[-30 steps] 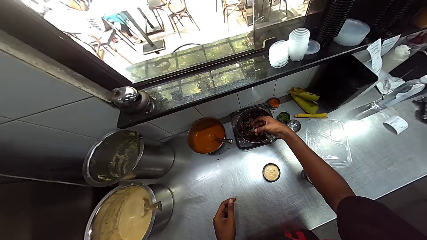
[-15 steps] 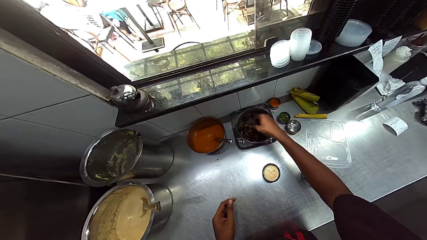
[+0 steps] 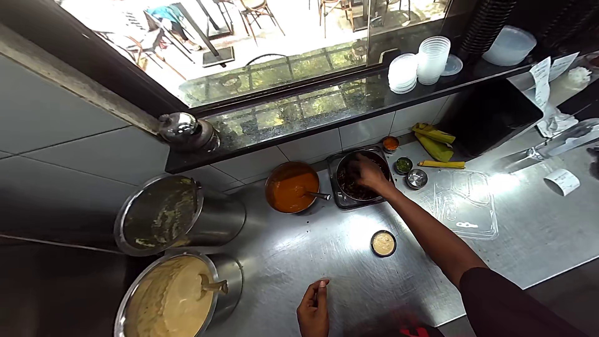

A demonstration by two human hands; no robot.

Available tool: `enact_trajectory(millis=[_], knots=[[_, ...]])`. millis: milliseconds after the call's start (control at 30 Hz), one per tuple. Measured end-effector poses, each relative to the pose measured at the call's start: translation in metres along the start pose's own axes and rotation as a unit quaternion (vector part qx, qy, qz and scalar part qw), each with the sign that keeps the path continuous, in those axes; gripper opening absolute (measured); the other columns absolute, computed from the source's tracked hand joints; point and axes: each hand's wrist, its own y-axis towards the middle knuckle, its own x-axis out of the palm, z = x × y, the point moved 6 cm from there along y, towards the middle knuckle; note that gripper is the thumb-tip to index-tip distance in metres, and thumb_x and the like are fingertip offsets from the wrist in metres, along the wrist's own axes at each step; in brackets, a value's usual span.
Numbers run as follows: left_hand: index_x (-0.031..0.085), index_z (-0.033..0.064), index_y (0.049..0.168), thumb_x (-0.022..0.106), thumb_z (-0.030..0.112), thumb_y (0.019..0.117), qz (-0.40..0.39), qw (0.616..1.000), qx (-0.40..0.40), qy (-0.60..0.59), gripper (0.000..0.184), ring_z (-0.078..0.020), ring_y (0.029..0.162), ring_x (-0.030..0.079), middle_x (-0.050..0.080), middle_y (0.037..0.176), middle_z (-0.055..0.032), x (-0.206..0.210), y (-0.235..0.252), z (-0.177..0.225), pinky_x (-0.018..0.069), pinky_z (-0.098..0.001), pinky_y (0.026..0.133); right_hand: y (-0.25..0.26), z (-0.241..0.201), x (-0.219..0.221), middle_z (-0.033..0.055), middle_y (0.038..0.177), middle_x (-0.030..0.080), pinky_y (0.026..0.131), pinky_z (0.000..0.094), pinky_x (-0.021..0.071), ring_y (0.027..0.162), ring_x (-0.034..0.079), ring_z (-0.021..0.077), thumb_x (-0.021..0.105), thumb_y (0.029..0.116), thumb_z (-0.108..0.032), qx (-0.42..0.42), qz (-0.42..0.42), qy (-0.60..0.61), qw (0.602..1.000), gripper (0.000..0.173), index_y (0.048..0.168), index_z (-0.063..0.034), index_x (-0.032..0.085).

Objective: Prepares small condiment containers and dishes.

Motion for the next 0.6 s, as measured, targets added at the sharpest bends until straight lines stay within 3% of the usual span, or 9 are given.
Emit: enact_trajectory(millis=[100,200,267,333,400,467,600], knots=[[0.075,0.0044,0.104,0.056,0.013,0.1025,0.002,1.000,0.000,-0.002,0.021,-0.0078,0.047,0.044,0.060,0.067,0.0001,0.001,0.000,-0.002,0.0359,-0.0217,0.044,-0.002,-0.004,-0.003,0.0152,0.126,0.063,0.093,0.0545,0.0536,0.115,0.062,0.0349,0.072,0.0891,-0.016,-0.014,-0.009,-0.017,1.000,0.028,0.117,-0.0145,0.075],[0.075,0.0047,0.103,0.056,0.013,0.1022,-0.008,1.000,0.003,0.001,0.020,-0.0074,0.047,0.043,0.059,0.065,0.0009,0.004,0.001,-0.003,0.0356,-0.0215,0.044,-0.005,-0.013,0.007,0.0133,0.131,0.062,0.094,0.0580,0.0512,0.121,0.058,0.0360,0.075,0.0783,-0.006,-0.075,-0.080,-0.069,0.992,0.049,0.123,-0.0242,0.074],[0.075,0.0051,0.103,0.056,0.013,0.1022,-0.007,1.000,0.008,0.005,0.020,-0.0070,0.047,0.042,0.057,0.064,0.0013,0.003,0.003,0.000,0.0351,-0.0211,0.044,-0.007,-0.016,0.008,0.0135,0.130,0.063,0.095,0.0592,0.0494,0.122,0.057,0.0373,0.079,0.0771,-0.008,-0.086,-0.098,-0.094,0.987,0.038,0.113,-0.0175,0.076],[0.075,0.0053,0.103,0.056,0.013,0.1026,0.000,1.000,0.008,0.007,0.021,-0.0070,0.047,0.042,0.057,0.064,0.0012,-0.001,0.006,0.002,0.0350,-0.0213,0.044,-0.008,-0.014,-0.001,0.0112,0.126,0.066,0.097,0.0569,0.0486,0.120,0.059,0.0346,0.075,0.0835,-0.013,-0.055,-0.074,-0.095,0.991,0.014,0.098,-0.0120,0.078],[0.075,0.0045,0.103,0.056,0.013,0.1026,0.009,1.000,0.008,0.000,0.021,-0.0076,0.047,0.042,0.058,0.065,0.0004,-0.004,0.006,0.000,0.0348,-0.0217,0.044,-0.007,-0.009,-0.010,0.0112,0.120,0.068,0.094,0.0554,0.0495,0.115,0.060,0.0338,0.072,0.0851,-0.014,-0.024,-0.035,-0.064,0.997,0.010,0.093,-0.0104,0.077],[0.075,0.0044,0.104,0.056,0.013,0.1024,0.012,1.000,0.007,0.000,0.021,-0.0075,0.047,0.042,0.058,0.065,0.0006,-0.006,0.005,-0.002,0.0344,-0.0217,0.043,-0.006,-0.005,-0.011,0.0116,0.118,0.066,0.091,0.0548,0.0506,0.112,0.061,0.0335,0.070,0.0835,-0.013,-0.013,-0.023,-0.039,0.999,0.018,0.101,-0.0117,0.077],[0.075,0.0050,0.103,0.056,0.013,0.1024,0.004,1.000,0.006,0.010,0.020,-0.0073,0.047,0.043,0.058,0.064,0.0009,-0.005,0.003,-0.001,0.0351,-0.0212,0.044,-0.003,-0.004,0.000,0.0146,0.134,0.060,0.094,0.0568,0.0493,0.123,0.057,0.0362,0.070,0.0854,-0.014,0.002,-0.057,-0.062,0.996,0.043,0.128,-0.0177,0.071]])
